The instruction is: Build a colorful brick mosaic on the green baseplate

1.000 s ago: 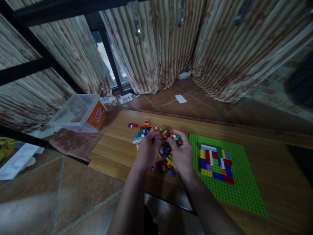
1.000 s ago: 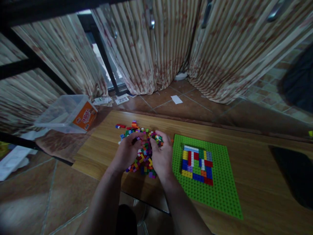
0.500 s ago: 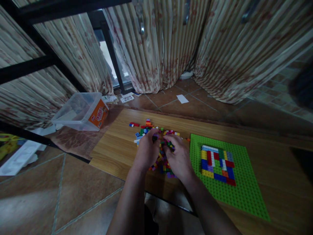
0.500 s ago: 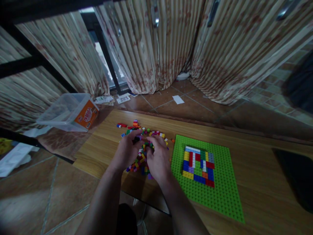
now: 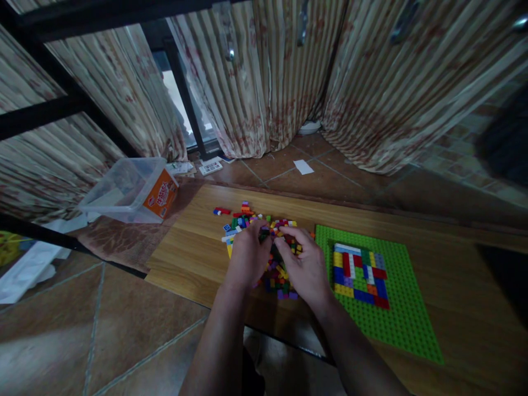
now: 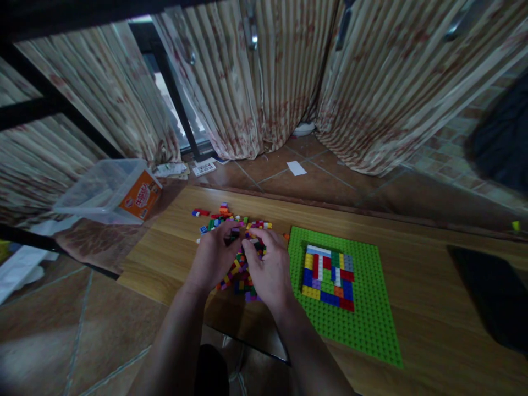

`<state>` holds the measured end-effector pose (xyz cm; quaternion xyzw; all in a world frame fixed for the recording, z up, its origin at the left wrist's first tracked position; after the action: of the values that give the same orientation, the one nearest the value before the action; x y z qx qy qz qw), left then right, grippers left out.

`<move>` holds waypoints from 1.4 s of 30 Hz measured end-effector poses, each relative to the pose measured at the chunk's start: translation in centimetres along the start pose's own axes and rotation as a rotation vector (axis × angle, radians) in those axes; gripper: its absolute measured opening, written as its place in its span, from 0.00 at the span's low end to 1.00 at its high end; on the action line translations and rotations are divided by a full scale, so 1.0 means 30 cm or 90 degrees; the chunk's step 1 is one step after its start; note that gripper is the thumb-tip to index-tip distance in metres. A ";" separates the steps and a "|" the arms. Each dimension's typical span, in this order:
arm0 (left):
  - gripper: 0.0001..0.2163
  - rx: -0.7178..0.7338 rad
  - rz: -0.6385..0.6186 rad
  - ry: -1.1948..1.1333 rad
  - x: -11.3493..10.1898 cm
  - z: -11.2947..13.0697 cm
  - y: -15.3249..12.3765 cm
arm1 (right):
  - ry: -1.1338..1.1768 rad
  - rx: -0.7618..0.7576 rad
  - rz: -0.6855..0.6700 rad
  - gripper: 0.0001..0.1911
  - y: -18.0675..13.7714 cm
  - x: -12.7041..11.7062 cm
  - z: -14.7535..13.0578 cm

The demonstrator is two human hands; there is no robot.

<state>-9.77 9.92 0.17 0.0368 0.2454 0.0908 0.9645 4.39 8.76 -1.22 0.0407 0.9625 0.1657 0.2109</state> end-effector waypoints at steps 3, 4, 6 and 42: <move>0.19 0.053 -0.046 -0.023 0.037 0.037 -0.015 | 0.034 0.040 0.005 0.12 0.006 0.002 0.003; 0.20 0.074 -0.064 -0.039 0.048 0.050 -0.020 | 0.051 0.058 0.010 0.12 0.008 0.004 0.008; 0.20 0.105 -0.095 -0.061 0.066 0.067 -0.027 | 0.087 0.094 0.023 0.10 0.011 0.003 0.021; 0.03 -0.315 -0.078 -0.548 0.035 -0.078 -0.029 | 0.115 0.053 0.023 0.10 0.009 -0.040 0.060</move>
<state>-9.85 9.34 -2.47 -0.1731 -0.2022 0.0663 0.9616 6.22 9.37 -2.20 0.0520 0.9828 0.1326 0.1179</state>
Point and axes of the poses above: each hand's wrist, its own y-axis towards the middle knuckle, its own x-axis out of the palm, z = x × y, the point moved 8 cm from there along y, towards the middle knuckle, and after that the axes turned 5 degrees about -y, right-handed, at the moved point
